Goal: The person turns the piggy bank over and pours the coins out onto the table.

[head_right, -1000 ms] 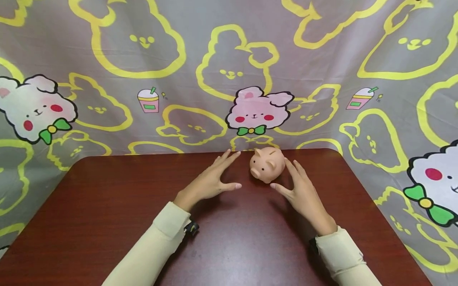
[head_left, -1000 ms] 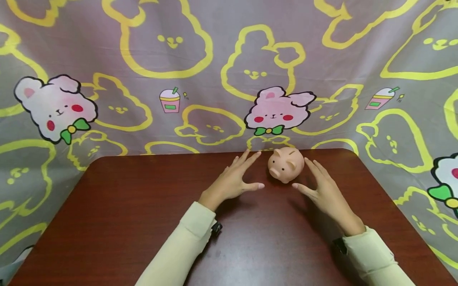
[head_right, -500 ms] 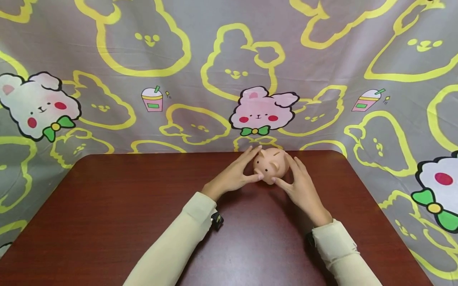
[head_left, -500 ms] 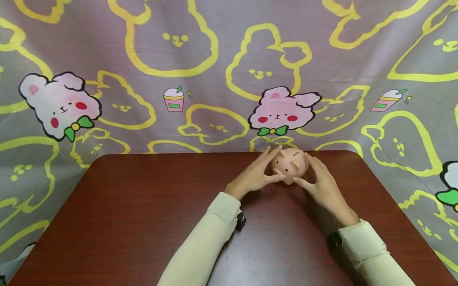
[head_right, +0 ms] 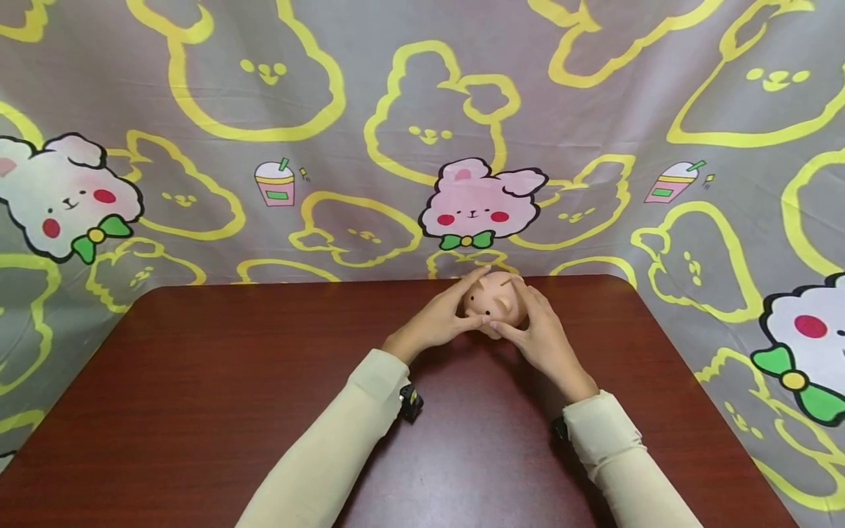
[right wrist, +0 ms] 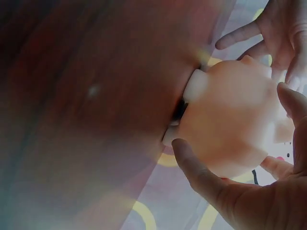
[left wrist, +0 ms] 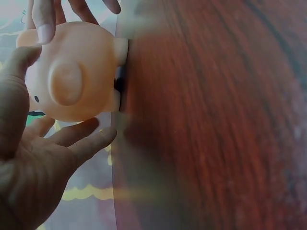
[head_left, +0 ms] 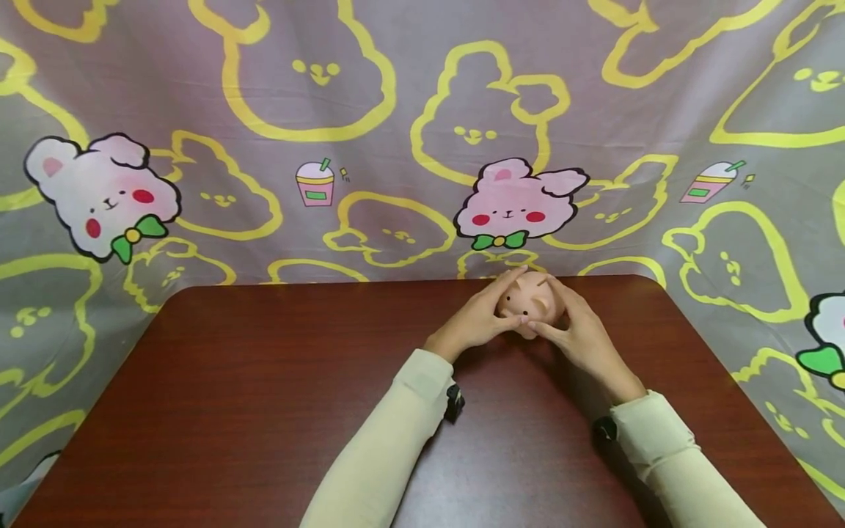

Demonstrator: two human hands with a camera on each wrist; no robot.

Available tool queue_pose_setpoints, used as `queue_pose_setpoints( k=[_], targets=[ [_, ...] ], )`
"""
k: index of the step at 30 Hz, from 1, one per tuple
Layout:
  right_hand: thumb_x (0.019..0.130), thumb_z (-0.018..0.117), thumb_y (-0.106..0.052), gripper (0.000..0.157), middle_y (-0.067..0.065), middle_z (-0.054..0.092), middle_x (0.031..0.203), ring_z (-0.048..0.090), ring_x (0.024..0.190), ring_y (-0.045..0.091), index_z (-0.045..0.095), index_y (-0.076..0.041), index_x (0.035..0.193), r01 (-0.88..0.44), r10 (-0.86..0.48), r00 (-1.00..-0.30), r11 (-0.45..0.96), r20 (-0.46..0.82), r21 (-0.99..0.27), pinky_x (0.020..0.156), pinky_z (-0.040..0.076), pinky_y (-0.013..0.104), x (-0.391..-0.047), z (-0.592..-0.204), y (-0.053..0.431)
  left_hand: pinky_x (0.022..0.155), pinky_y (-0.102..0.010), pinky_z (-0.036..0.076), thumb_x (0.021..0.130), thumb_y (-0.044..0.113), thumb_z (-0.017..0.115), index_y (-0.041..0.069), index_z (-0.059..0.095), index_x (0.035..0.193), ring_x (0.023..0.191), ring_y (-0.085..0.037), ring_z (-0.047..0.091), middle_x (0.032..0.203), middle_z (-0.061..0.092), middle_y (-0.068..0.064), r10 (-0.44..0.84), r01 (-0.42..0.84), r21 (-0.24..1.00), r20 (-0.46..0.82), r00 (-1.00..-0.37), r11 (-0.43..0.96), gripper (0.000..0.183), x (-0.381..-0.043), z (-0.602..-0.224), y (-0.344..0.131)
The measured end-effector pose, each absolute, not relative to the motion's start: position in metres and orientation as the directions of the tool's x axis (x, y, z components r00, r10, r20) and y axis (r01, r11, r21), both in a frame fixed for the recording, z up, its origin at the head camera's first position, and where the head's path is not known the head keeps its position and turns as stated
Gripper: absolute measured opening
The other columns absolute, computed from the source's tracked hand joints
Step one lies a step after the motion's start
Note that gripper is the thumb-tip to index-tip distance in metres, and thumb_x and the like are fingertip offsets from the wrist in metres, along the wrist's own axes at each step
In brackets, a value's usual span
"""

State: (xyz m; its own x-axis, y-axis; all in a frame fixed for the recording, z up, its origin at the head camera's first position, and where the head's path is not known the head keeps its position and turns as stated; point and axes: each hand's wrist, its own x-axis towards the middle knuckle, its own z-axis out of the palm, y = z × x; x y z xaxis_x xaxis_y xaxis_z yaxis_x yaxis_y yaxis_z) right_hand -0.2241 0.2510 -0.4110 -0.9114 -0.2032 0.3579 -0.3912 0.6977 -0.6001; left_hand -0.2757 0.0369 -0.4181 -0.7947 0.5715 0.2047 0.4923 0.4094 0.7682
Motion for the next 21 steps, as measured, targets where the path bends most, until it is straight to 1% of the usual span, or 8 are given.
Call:
queue_pose_setpoints(
  k=[6, 12, 14, 18, 21],
  targets=[
    [0.088, 0.084, -0.011, 0.084, 0.032, 0.045, 0.156, 0.041, 0.144, 0.051, 0.039, 0.005, 0.157, -0.416, -0.210, -0.900, 0.676, 0.383, -0.608, 0.117, 0.031, 0.069, -0.2266, -0.4099, 0.2489, 0.127, -0.041, 0.033, 0.100, 0.030, 0.074, 0.032, 0.028, 0.166, 0.156, -0.015, 0.034, 0.171, 0.033, 0.007, 0.576, 0.511, 0.755, 0.220, -0.787, 0.411, 0.081, -0.2740, -0.4167, 0.0392],
    [0.084, 0.087, -0.010, 0.089, 0.033, 0.046, 0.153, 0.040, 0.141, 0.051, 0.039, 0.004, 0.158, -0.403, -0.206, -0.907, 0.682, 0.368, -0.610, 0.116, 0.030, 0.068, -0.2266, -0.4115, 0.2485, 0.126, -0.041, 0.034, 0.100, 0.024, 0.073, 0.031, 0.032, 0.165, 0.154, -0.017, 0.038, 0.169, 0.037, 0.004, 0.583, 0.500, 0.751, 0.191, -0.790, 0.432, 0.078, -0.2711, -0.4134, 0.0401],
    [0.084, 0.088, -0.012, 0.089, 0.034, 0.046, 0.153, 0.040, 0.141, 0.051, 0.040, 0.002, 0.158, -0.393, -0.198, -0.910, 0.689, 0.364, -0.608, 0.115, 0.030, 0.068, -0.2261, -0.4120, 0.2487, 0.126, -0.041, 0.033, 0.100, 0.021, 0.073, 0.031, 0.033, 0.165, 0.154, -0.018, 0.039, 0.169, 0.038, 0.004, 0.587, 0.503, 0.749, 0.189, -0.787, 0.432, 0.077, -0.2707, -0.4127, 0.0401],
    [0.084, 0.088, -0.014, 0.087, 0.033, 0.045, 0.154, 0.039, 0.142, 0.051, 0.042, 0.000, 0.157, -0.381, -0.189, -0.916, 0.688, 0.354, -0.618, 0.115, 0.031, 0.070, -0.2247, -0.4115, 0.2489, 0.125, -0.041, 0.035, 0.100, 0.020, 0.073, 0.033, 0.033, 0.164, 0.152, -0.017, 0.041, 0.168, 0.040, 0.004, 0.591, 0.510, 0.747, 0.196, -0.782, 0.426, 0.077, -0.2693, -0.4128, 0.0389],
    [0.085, 0.087, -0.015, 0.087, 0.033, 0.044, 0.154, 0.039, 0.142, 0.050, 0.042, -0.001, 0.158, -0.375, -0.195, -0.920, 0.685, 0.339, -0.625, 0.114, 0.032, 0.070, -0.2231, -0.4099, 0.2496, 0.123, -0.042, 0.039, 0.100, 0.021, 0.073, 0.034, 0.033, 0.164, 0.149, -0.017, 0.045, 0.166, 0.042, 0.004, 0.591, 0.521, 0.739, 0.208, -0.779, 0.427, 0.078, -0.2672, -0.4124, 0.0367]
  ],
)
